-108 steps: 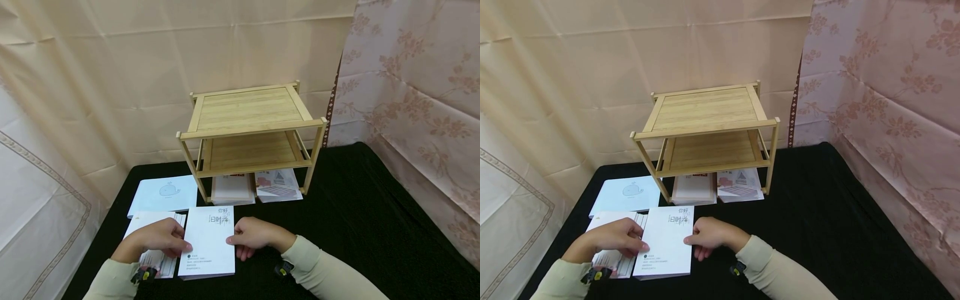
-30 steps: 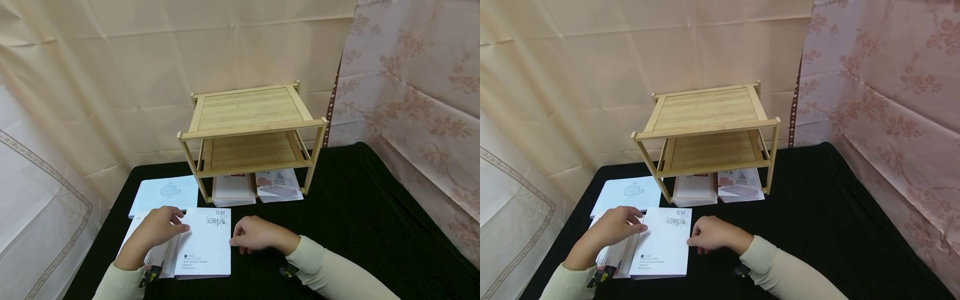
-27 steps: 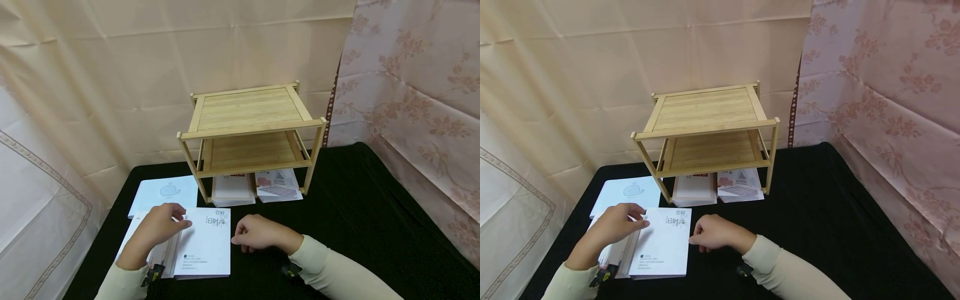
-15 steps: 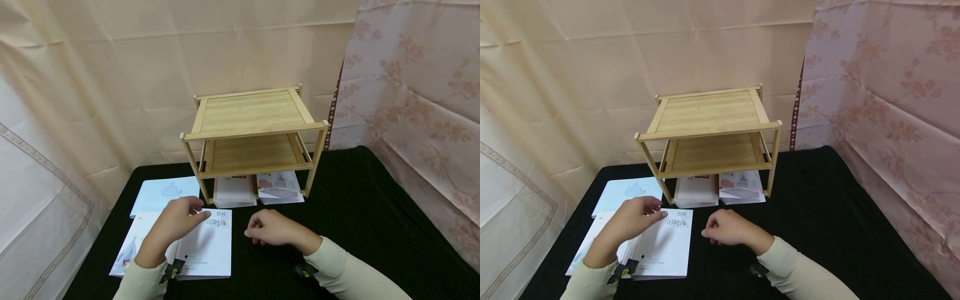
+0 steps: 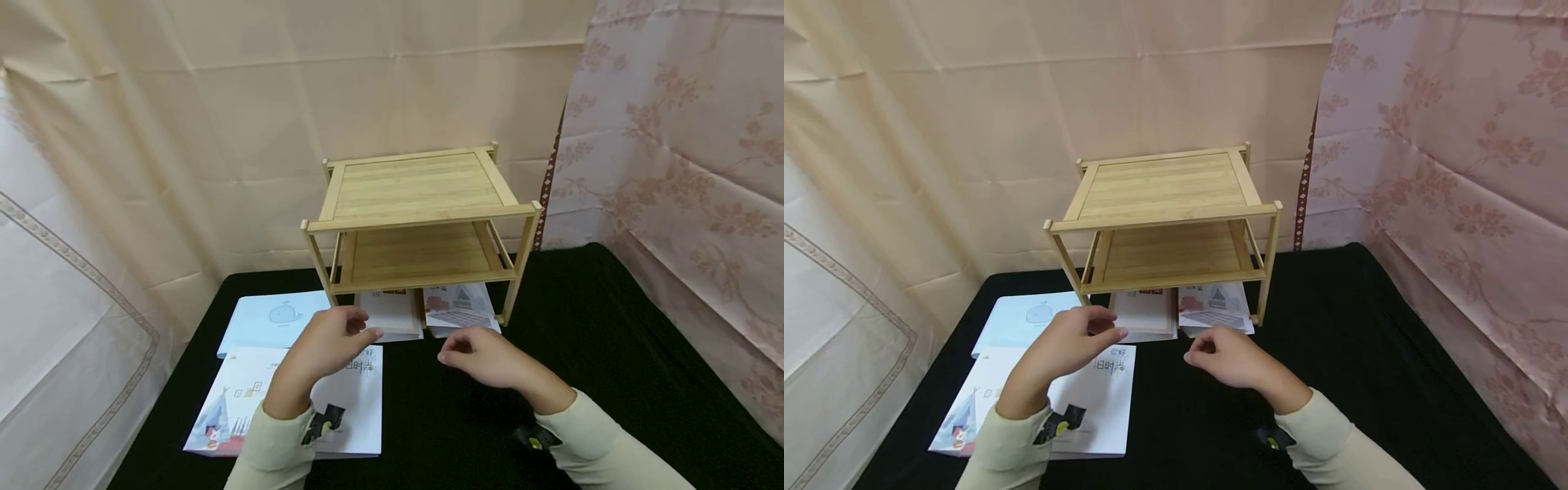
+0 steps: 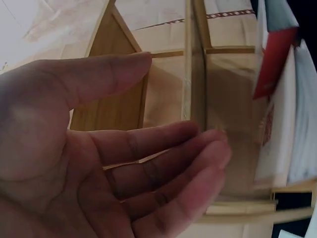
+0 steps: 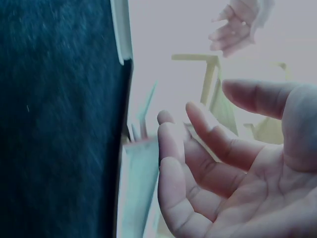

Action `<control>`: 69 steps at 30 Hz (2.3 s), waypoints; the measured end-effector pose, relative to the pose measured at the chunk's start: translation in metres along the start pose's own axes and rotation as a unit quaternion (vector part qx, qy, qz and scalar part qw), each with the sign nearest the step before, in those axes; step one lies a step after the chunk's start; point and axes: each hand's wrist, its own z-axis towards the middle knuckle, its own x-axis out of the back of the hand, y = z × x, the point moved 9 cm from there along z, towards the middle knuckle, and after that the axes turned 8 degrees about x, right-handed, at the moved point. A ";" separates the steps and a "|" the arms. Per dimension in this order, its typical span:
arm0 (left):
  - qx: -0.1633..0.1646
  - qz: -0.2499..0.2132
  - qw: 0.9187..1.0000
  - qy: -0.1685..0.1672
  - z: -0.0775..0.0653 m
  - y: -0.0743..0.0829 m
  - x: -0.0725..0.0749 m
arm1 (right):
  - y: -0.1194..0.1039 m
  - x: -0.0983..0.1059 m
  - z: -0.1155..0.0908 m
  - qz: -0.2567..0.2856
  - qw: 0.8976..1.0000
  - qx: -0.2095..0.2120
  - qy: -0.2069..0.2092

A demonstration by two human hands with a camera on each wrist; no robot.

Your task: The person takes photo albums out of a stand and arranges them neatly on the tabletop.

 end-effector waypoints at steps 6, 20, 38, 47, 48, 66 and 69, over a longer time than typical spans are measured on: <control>-0.009 0.021 0.999 -0.048 0.007 0.017 -0.017 | 0.011 0.027 -0.006 0.006 0.999 -0.016 0.042; -0.039 -0.130 0.990 -0.039 0.035 0.017 -0.058 | 0.034 0.054 -0.012 -0.017 0.994 -0.058 0.087; -0.036 -0.325 0.944 -0.028 0.061 0.019 -0.099 | 0.047 0.080 -0.024 0.030 0.988 -0.092 0.119; 0.003 -0.373 0.927 -0.047 0.061 0.017 -0.108 | 0.058 0.083 -0.022 0.039 0.985 -0.101 0.131; 0.005 -0.376 0.925 -0.049 0.061 0.017 -0.109 | 0.059 0.084 -0.022 0.038 0.985 -0.101 0.132; 0.018 -0.398 0.912 -0.092 0.060 0.016 -0.120 | 0.095 0.084 -0.025 0.035 0.971 -0.198 0.128; 0.014 -0.401 0.910 -0.099 0.060 0.016 -0.122 | 0.101 0.085 -0.026 0.034 0.969 -0.210 0.125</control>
